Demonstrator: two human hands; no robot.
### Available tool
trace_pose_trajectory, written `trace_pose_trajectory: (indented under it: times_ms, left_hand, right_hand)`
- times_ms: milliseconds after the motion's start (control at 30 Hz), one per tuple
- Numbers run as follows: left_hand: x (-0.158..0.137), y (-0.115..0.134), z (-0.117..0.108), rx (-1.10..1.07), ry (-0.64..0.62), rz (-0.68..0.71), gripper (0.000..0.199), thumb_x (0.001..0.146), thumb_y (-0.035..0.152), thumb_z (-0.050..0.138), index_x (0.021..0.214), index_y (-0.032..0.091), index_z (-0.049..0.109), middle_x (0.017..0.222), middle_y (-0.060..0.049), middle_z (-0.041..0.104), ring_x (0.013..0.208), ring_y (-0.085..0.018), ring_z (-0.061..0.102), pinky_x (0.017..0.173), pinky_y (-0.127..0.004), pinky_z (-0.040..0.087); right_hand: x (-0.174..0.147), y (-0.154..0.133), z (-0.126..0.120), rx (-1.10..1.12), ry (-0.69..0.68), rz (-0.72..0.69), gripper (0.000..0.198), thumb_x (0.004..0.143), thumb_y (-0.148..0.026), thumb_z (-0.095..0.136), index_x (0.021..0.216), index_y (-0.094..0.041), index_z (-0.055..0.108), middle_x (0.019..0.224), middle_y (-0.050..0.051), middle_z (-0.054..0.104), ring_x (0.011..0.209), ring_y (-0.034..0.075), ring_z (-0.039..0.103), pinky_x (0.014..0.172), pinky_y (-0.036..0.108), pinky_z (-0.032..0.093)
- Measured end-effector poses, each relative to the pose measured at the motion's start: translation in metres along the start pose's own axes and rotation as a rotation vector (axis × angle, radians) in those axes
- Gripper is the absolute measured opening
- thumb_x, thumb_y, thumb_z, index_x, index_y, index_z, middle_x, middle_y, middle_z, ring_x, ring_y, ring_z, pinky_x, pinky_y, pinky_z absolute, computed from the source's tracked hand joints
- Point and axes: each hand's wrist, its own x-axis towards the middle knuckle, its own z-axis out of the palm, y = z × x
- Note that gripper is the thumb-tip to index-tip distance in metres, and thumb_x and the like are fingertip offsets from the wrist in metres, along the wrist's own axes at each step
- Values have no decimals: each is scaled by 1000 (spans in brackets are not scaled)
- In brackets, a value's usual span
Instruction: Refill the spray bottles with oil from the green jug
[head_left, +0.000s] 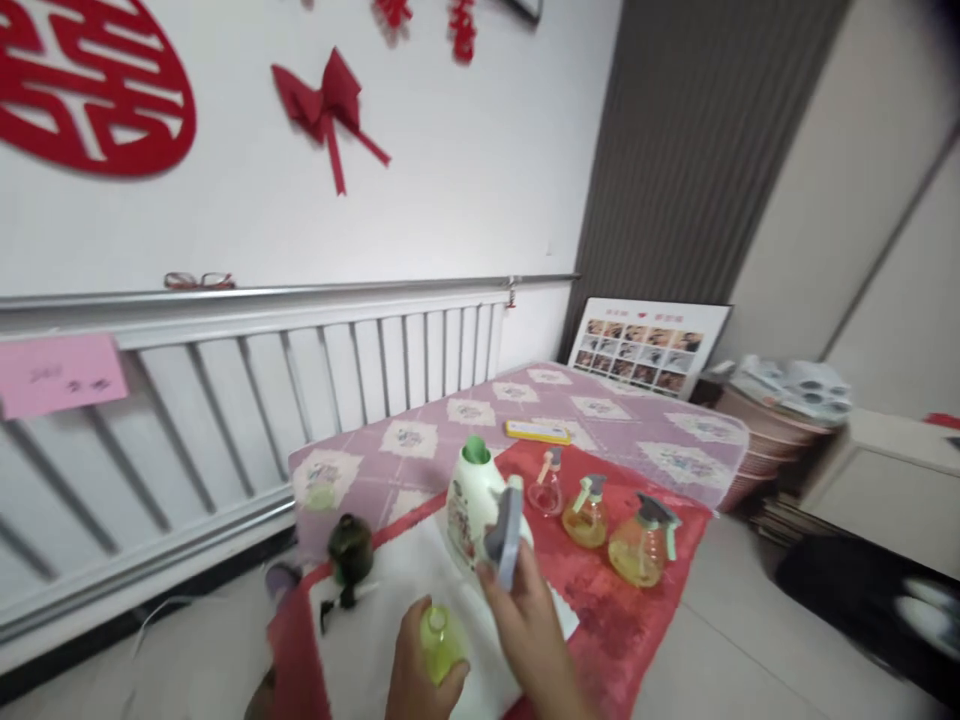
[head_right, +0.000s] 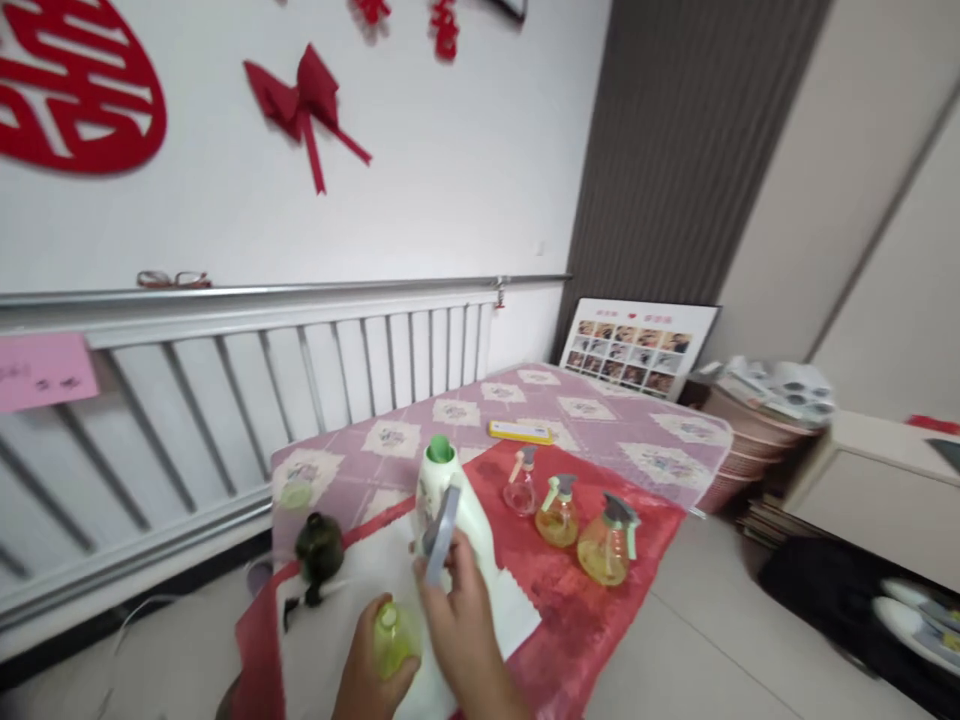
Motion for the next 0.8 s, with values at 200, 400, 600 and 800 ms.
trace_pose_trajectory:
  times_ms: [200,400,600,800]
  left_hand:
    - [-15,-8,-4,-7,6,21,87,61,16,68,143,14,36,151,-16,44,144,-30,37,122,-39,28]
    - [-11,-6,-17,-18,59,38,87,62,18,67,143,13,34,151,-17,42,144,-30,37,123,-40,27]
    - [-4,-22,-41,6,156,25,86,60,20,70,140,12,41,146,-16,50,139,-32,43,120,-39,31]
    - [-5,-37,-45,12,180,23,88,62,19,68,144,13,36,146,-16,49,138,-30,45,119,-39,33]
  right_hand:
    - [33,-10,-9,-46,-74,-118,27,89,-44,62,108,-25,59,100,7,71,94,22,68,84,35,55]
    - [58,7,19,-155,-309,-100,28,88,-39,58,111,-24,58,94,4,69,82,18,65,76,31,54]
    - [78,40,61,-318,-374,-62,24,86,-36,57,104,-21,59,72,-3,61,65,15,59,65,28,48]
    - [86,90,104,-549,-451,14,21,90,-31,62,105,-17,61,84,0,66,76,15,63,75,33,52]
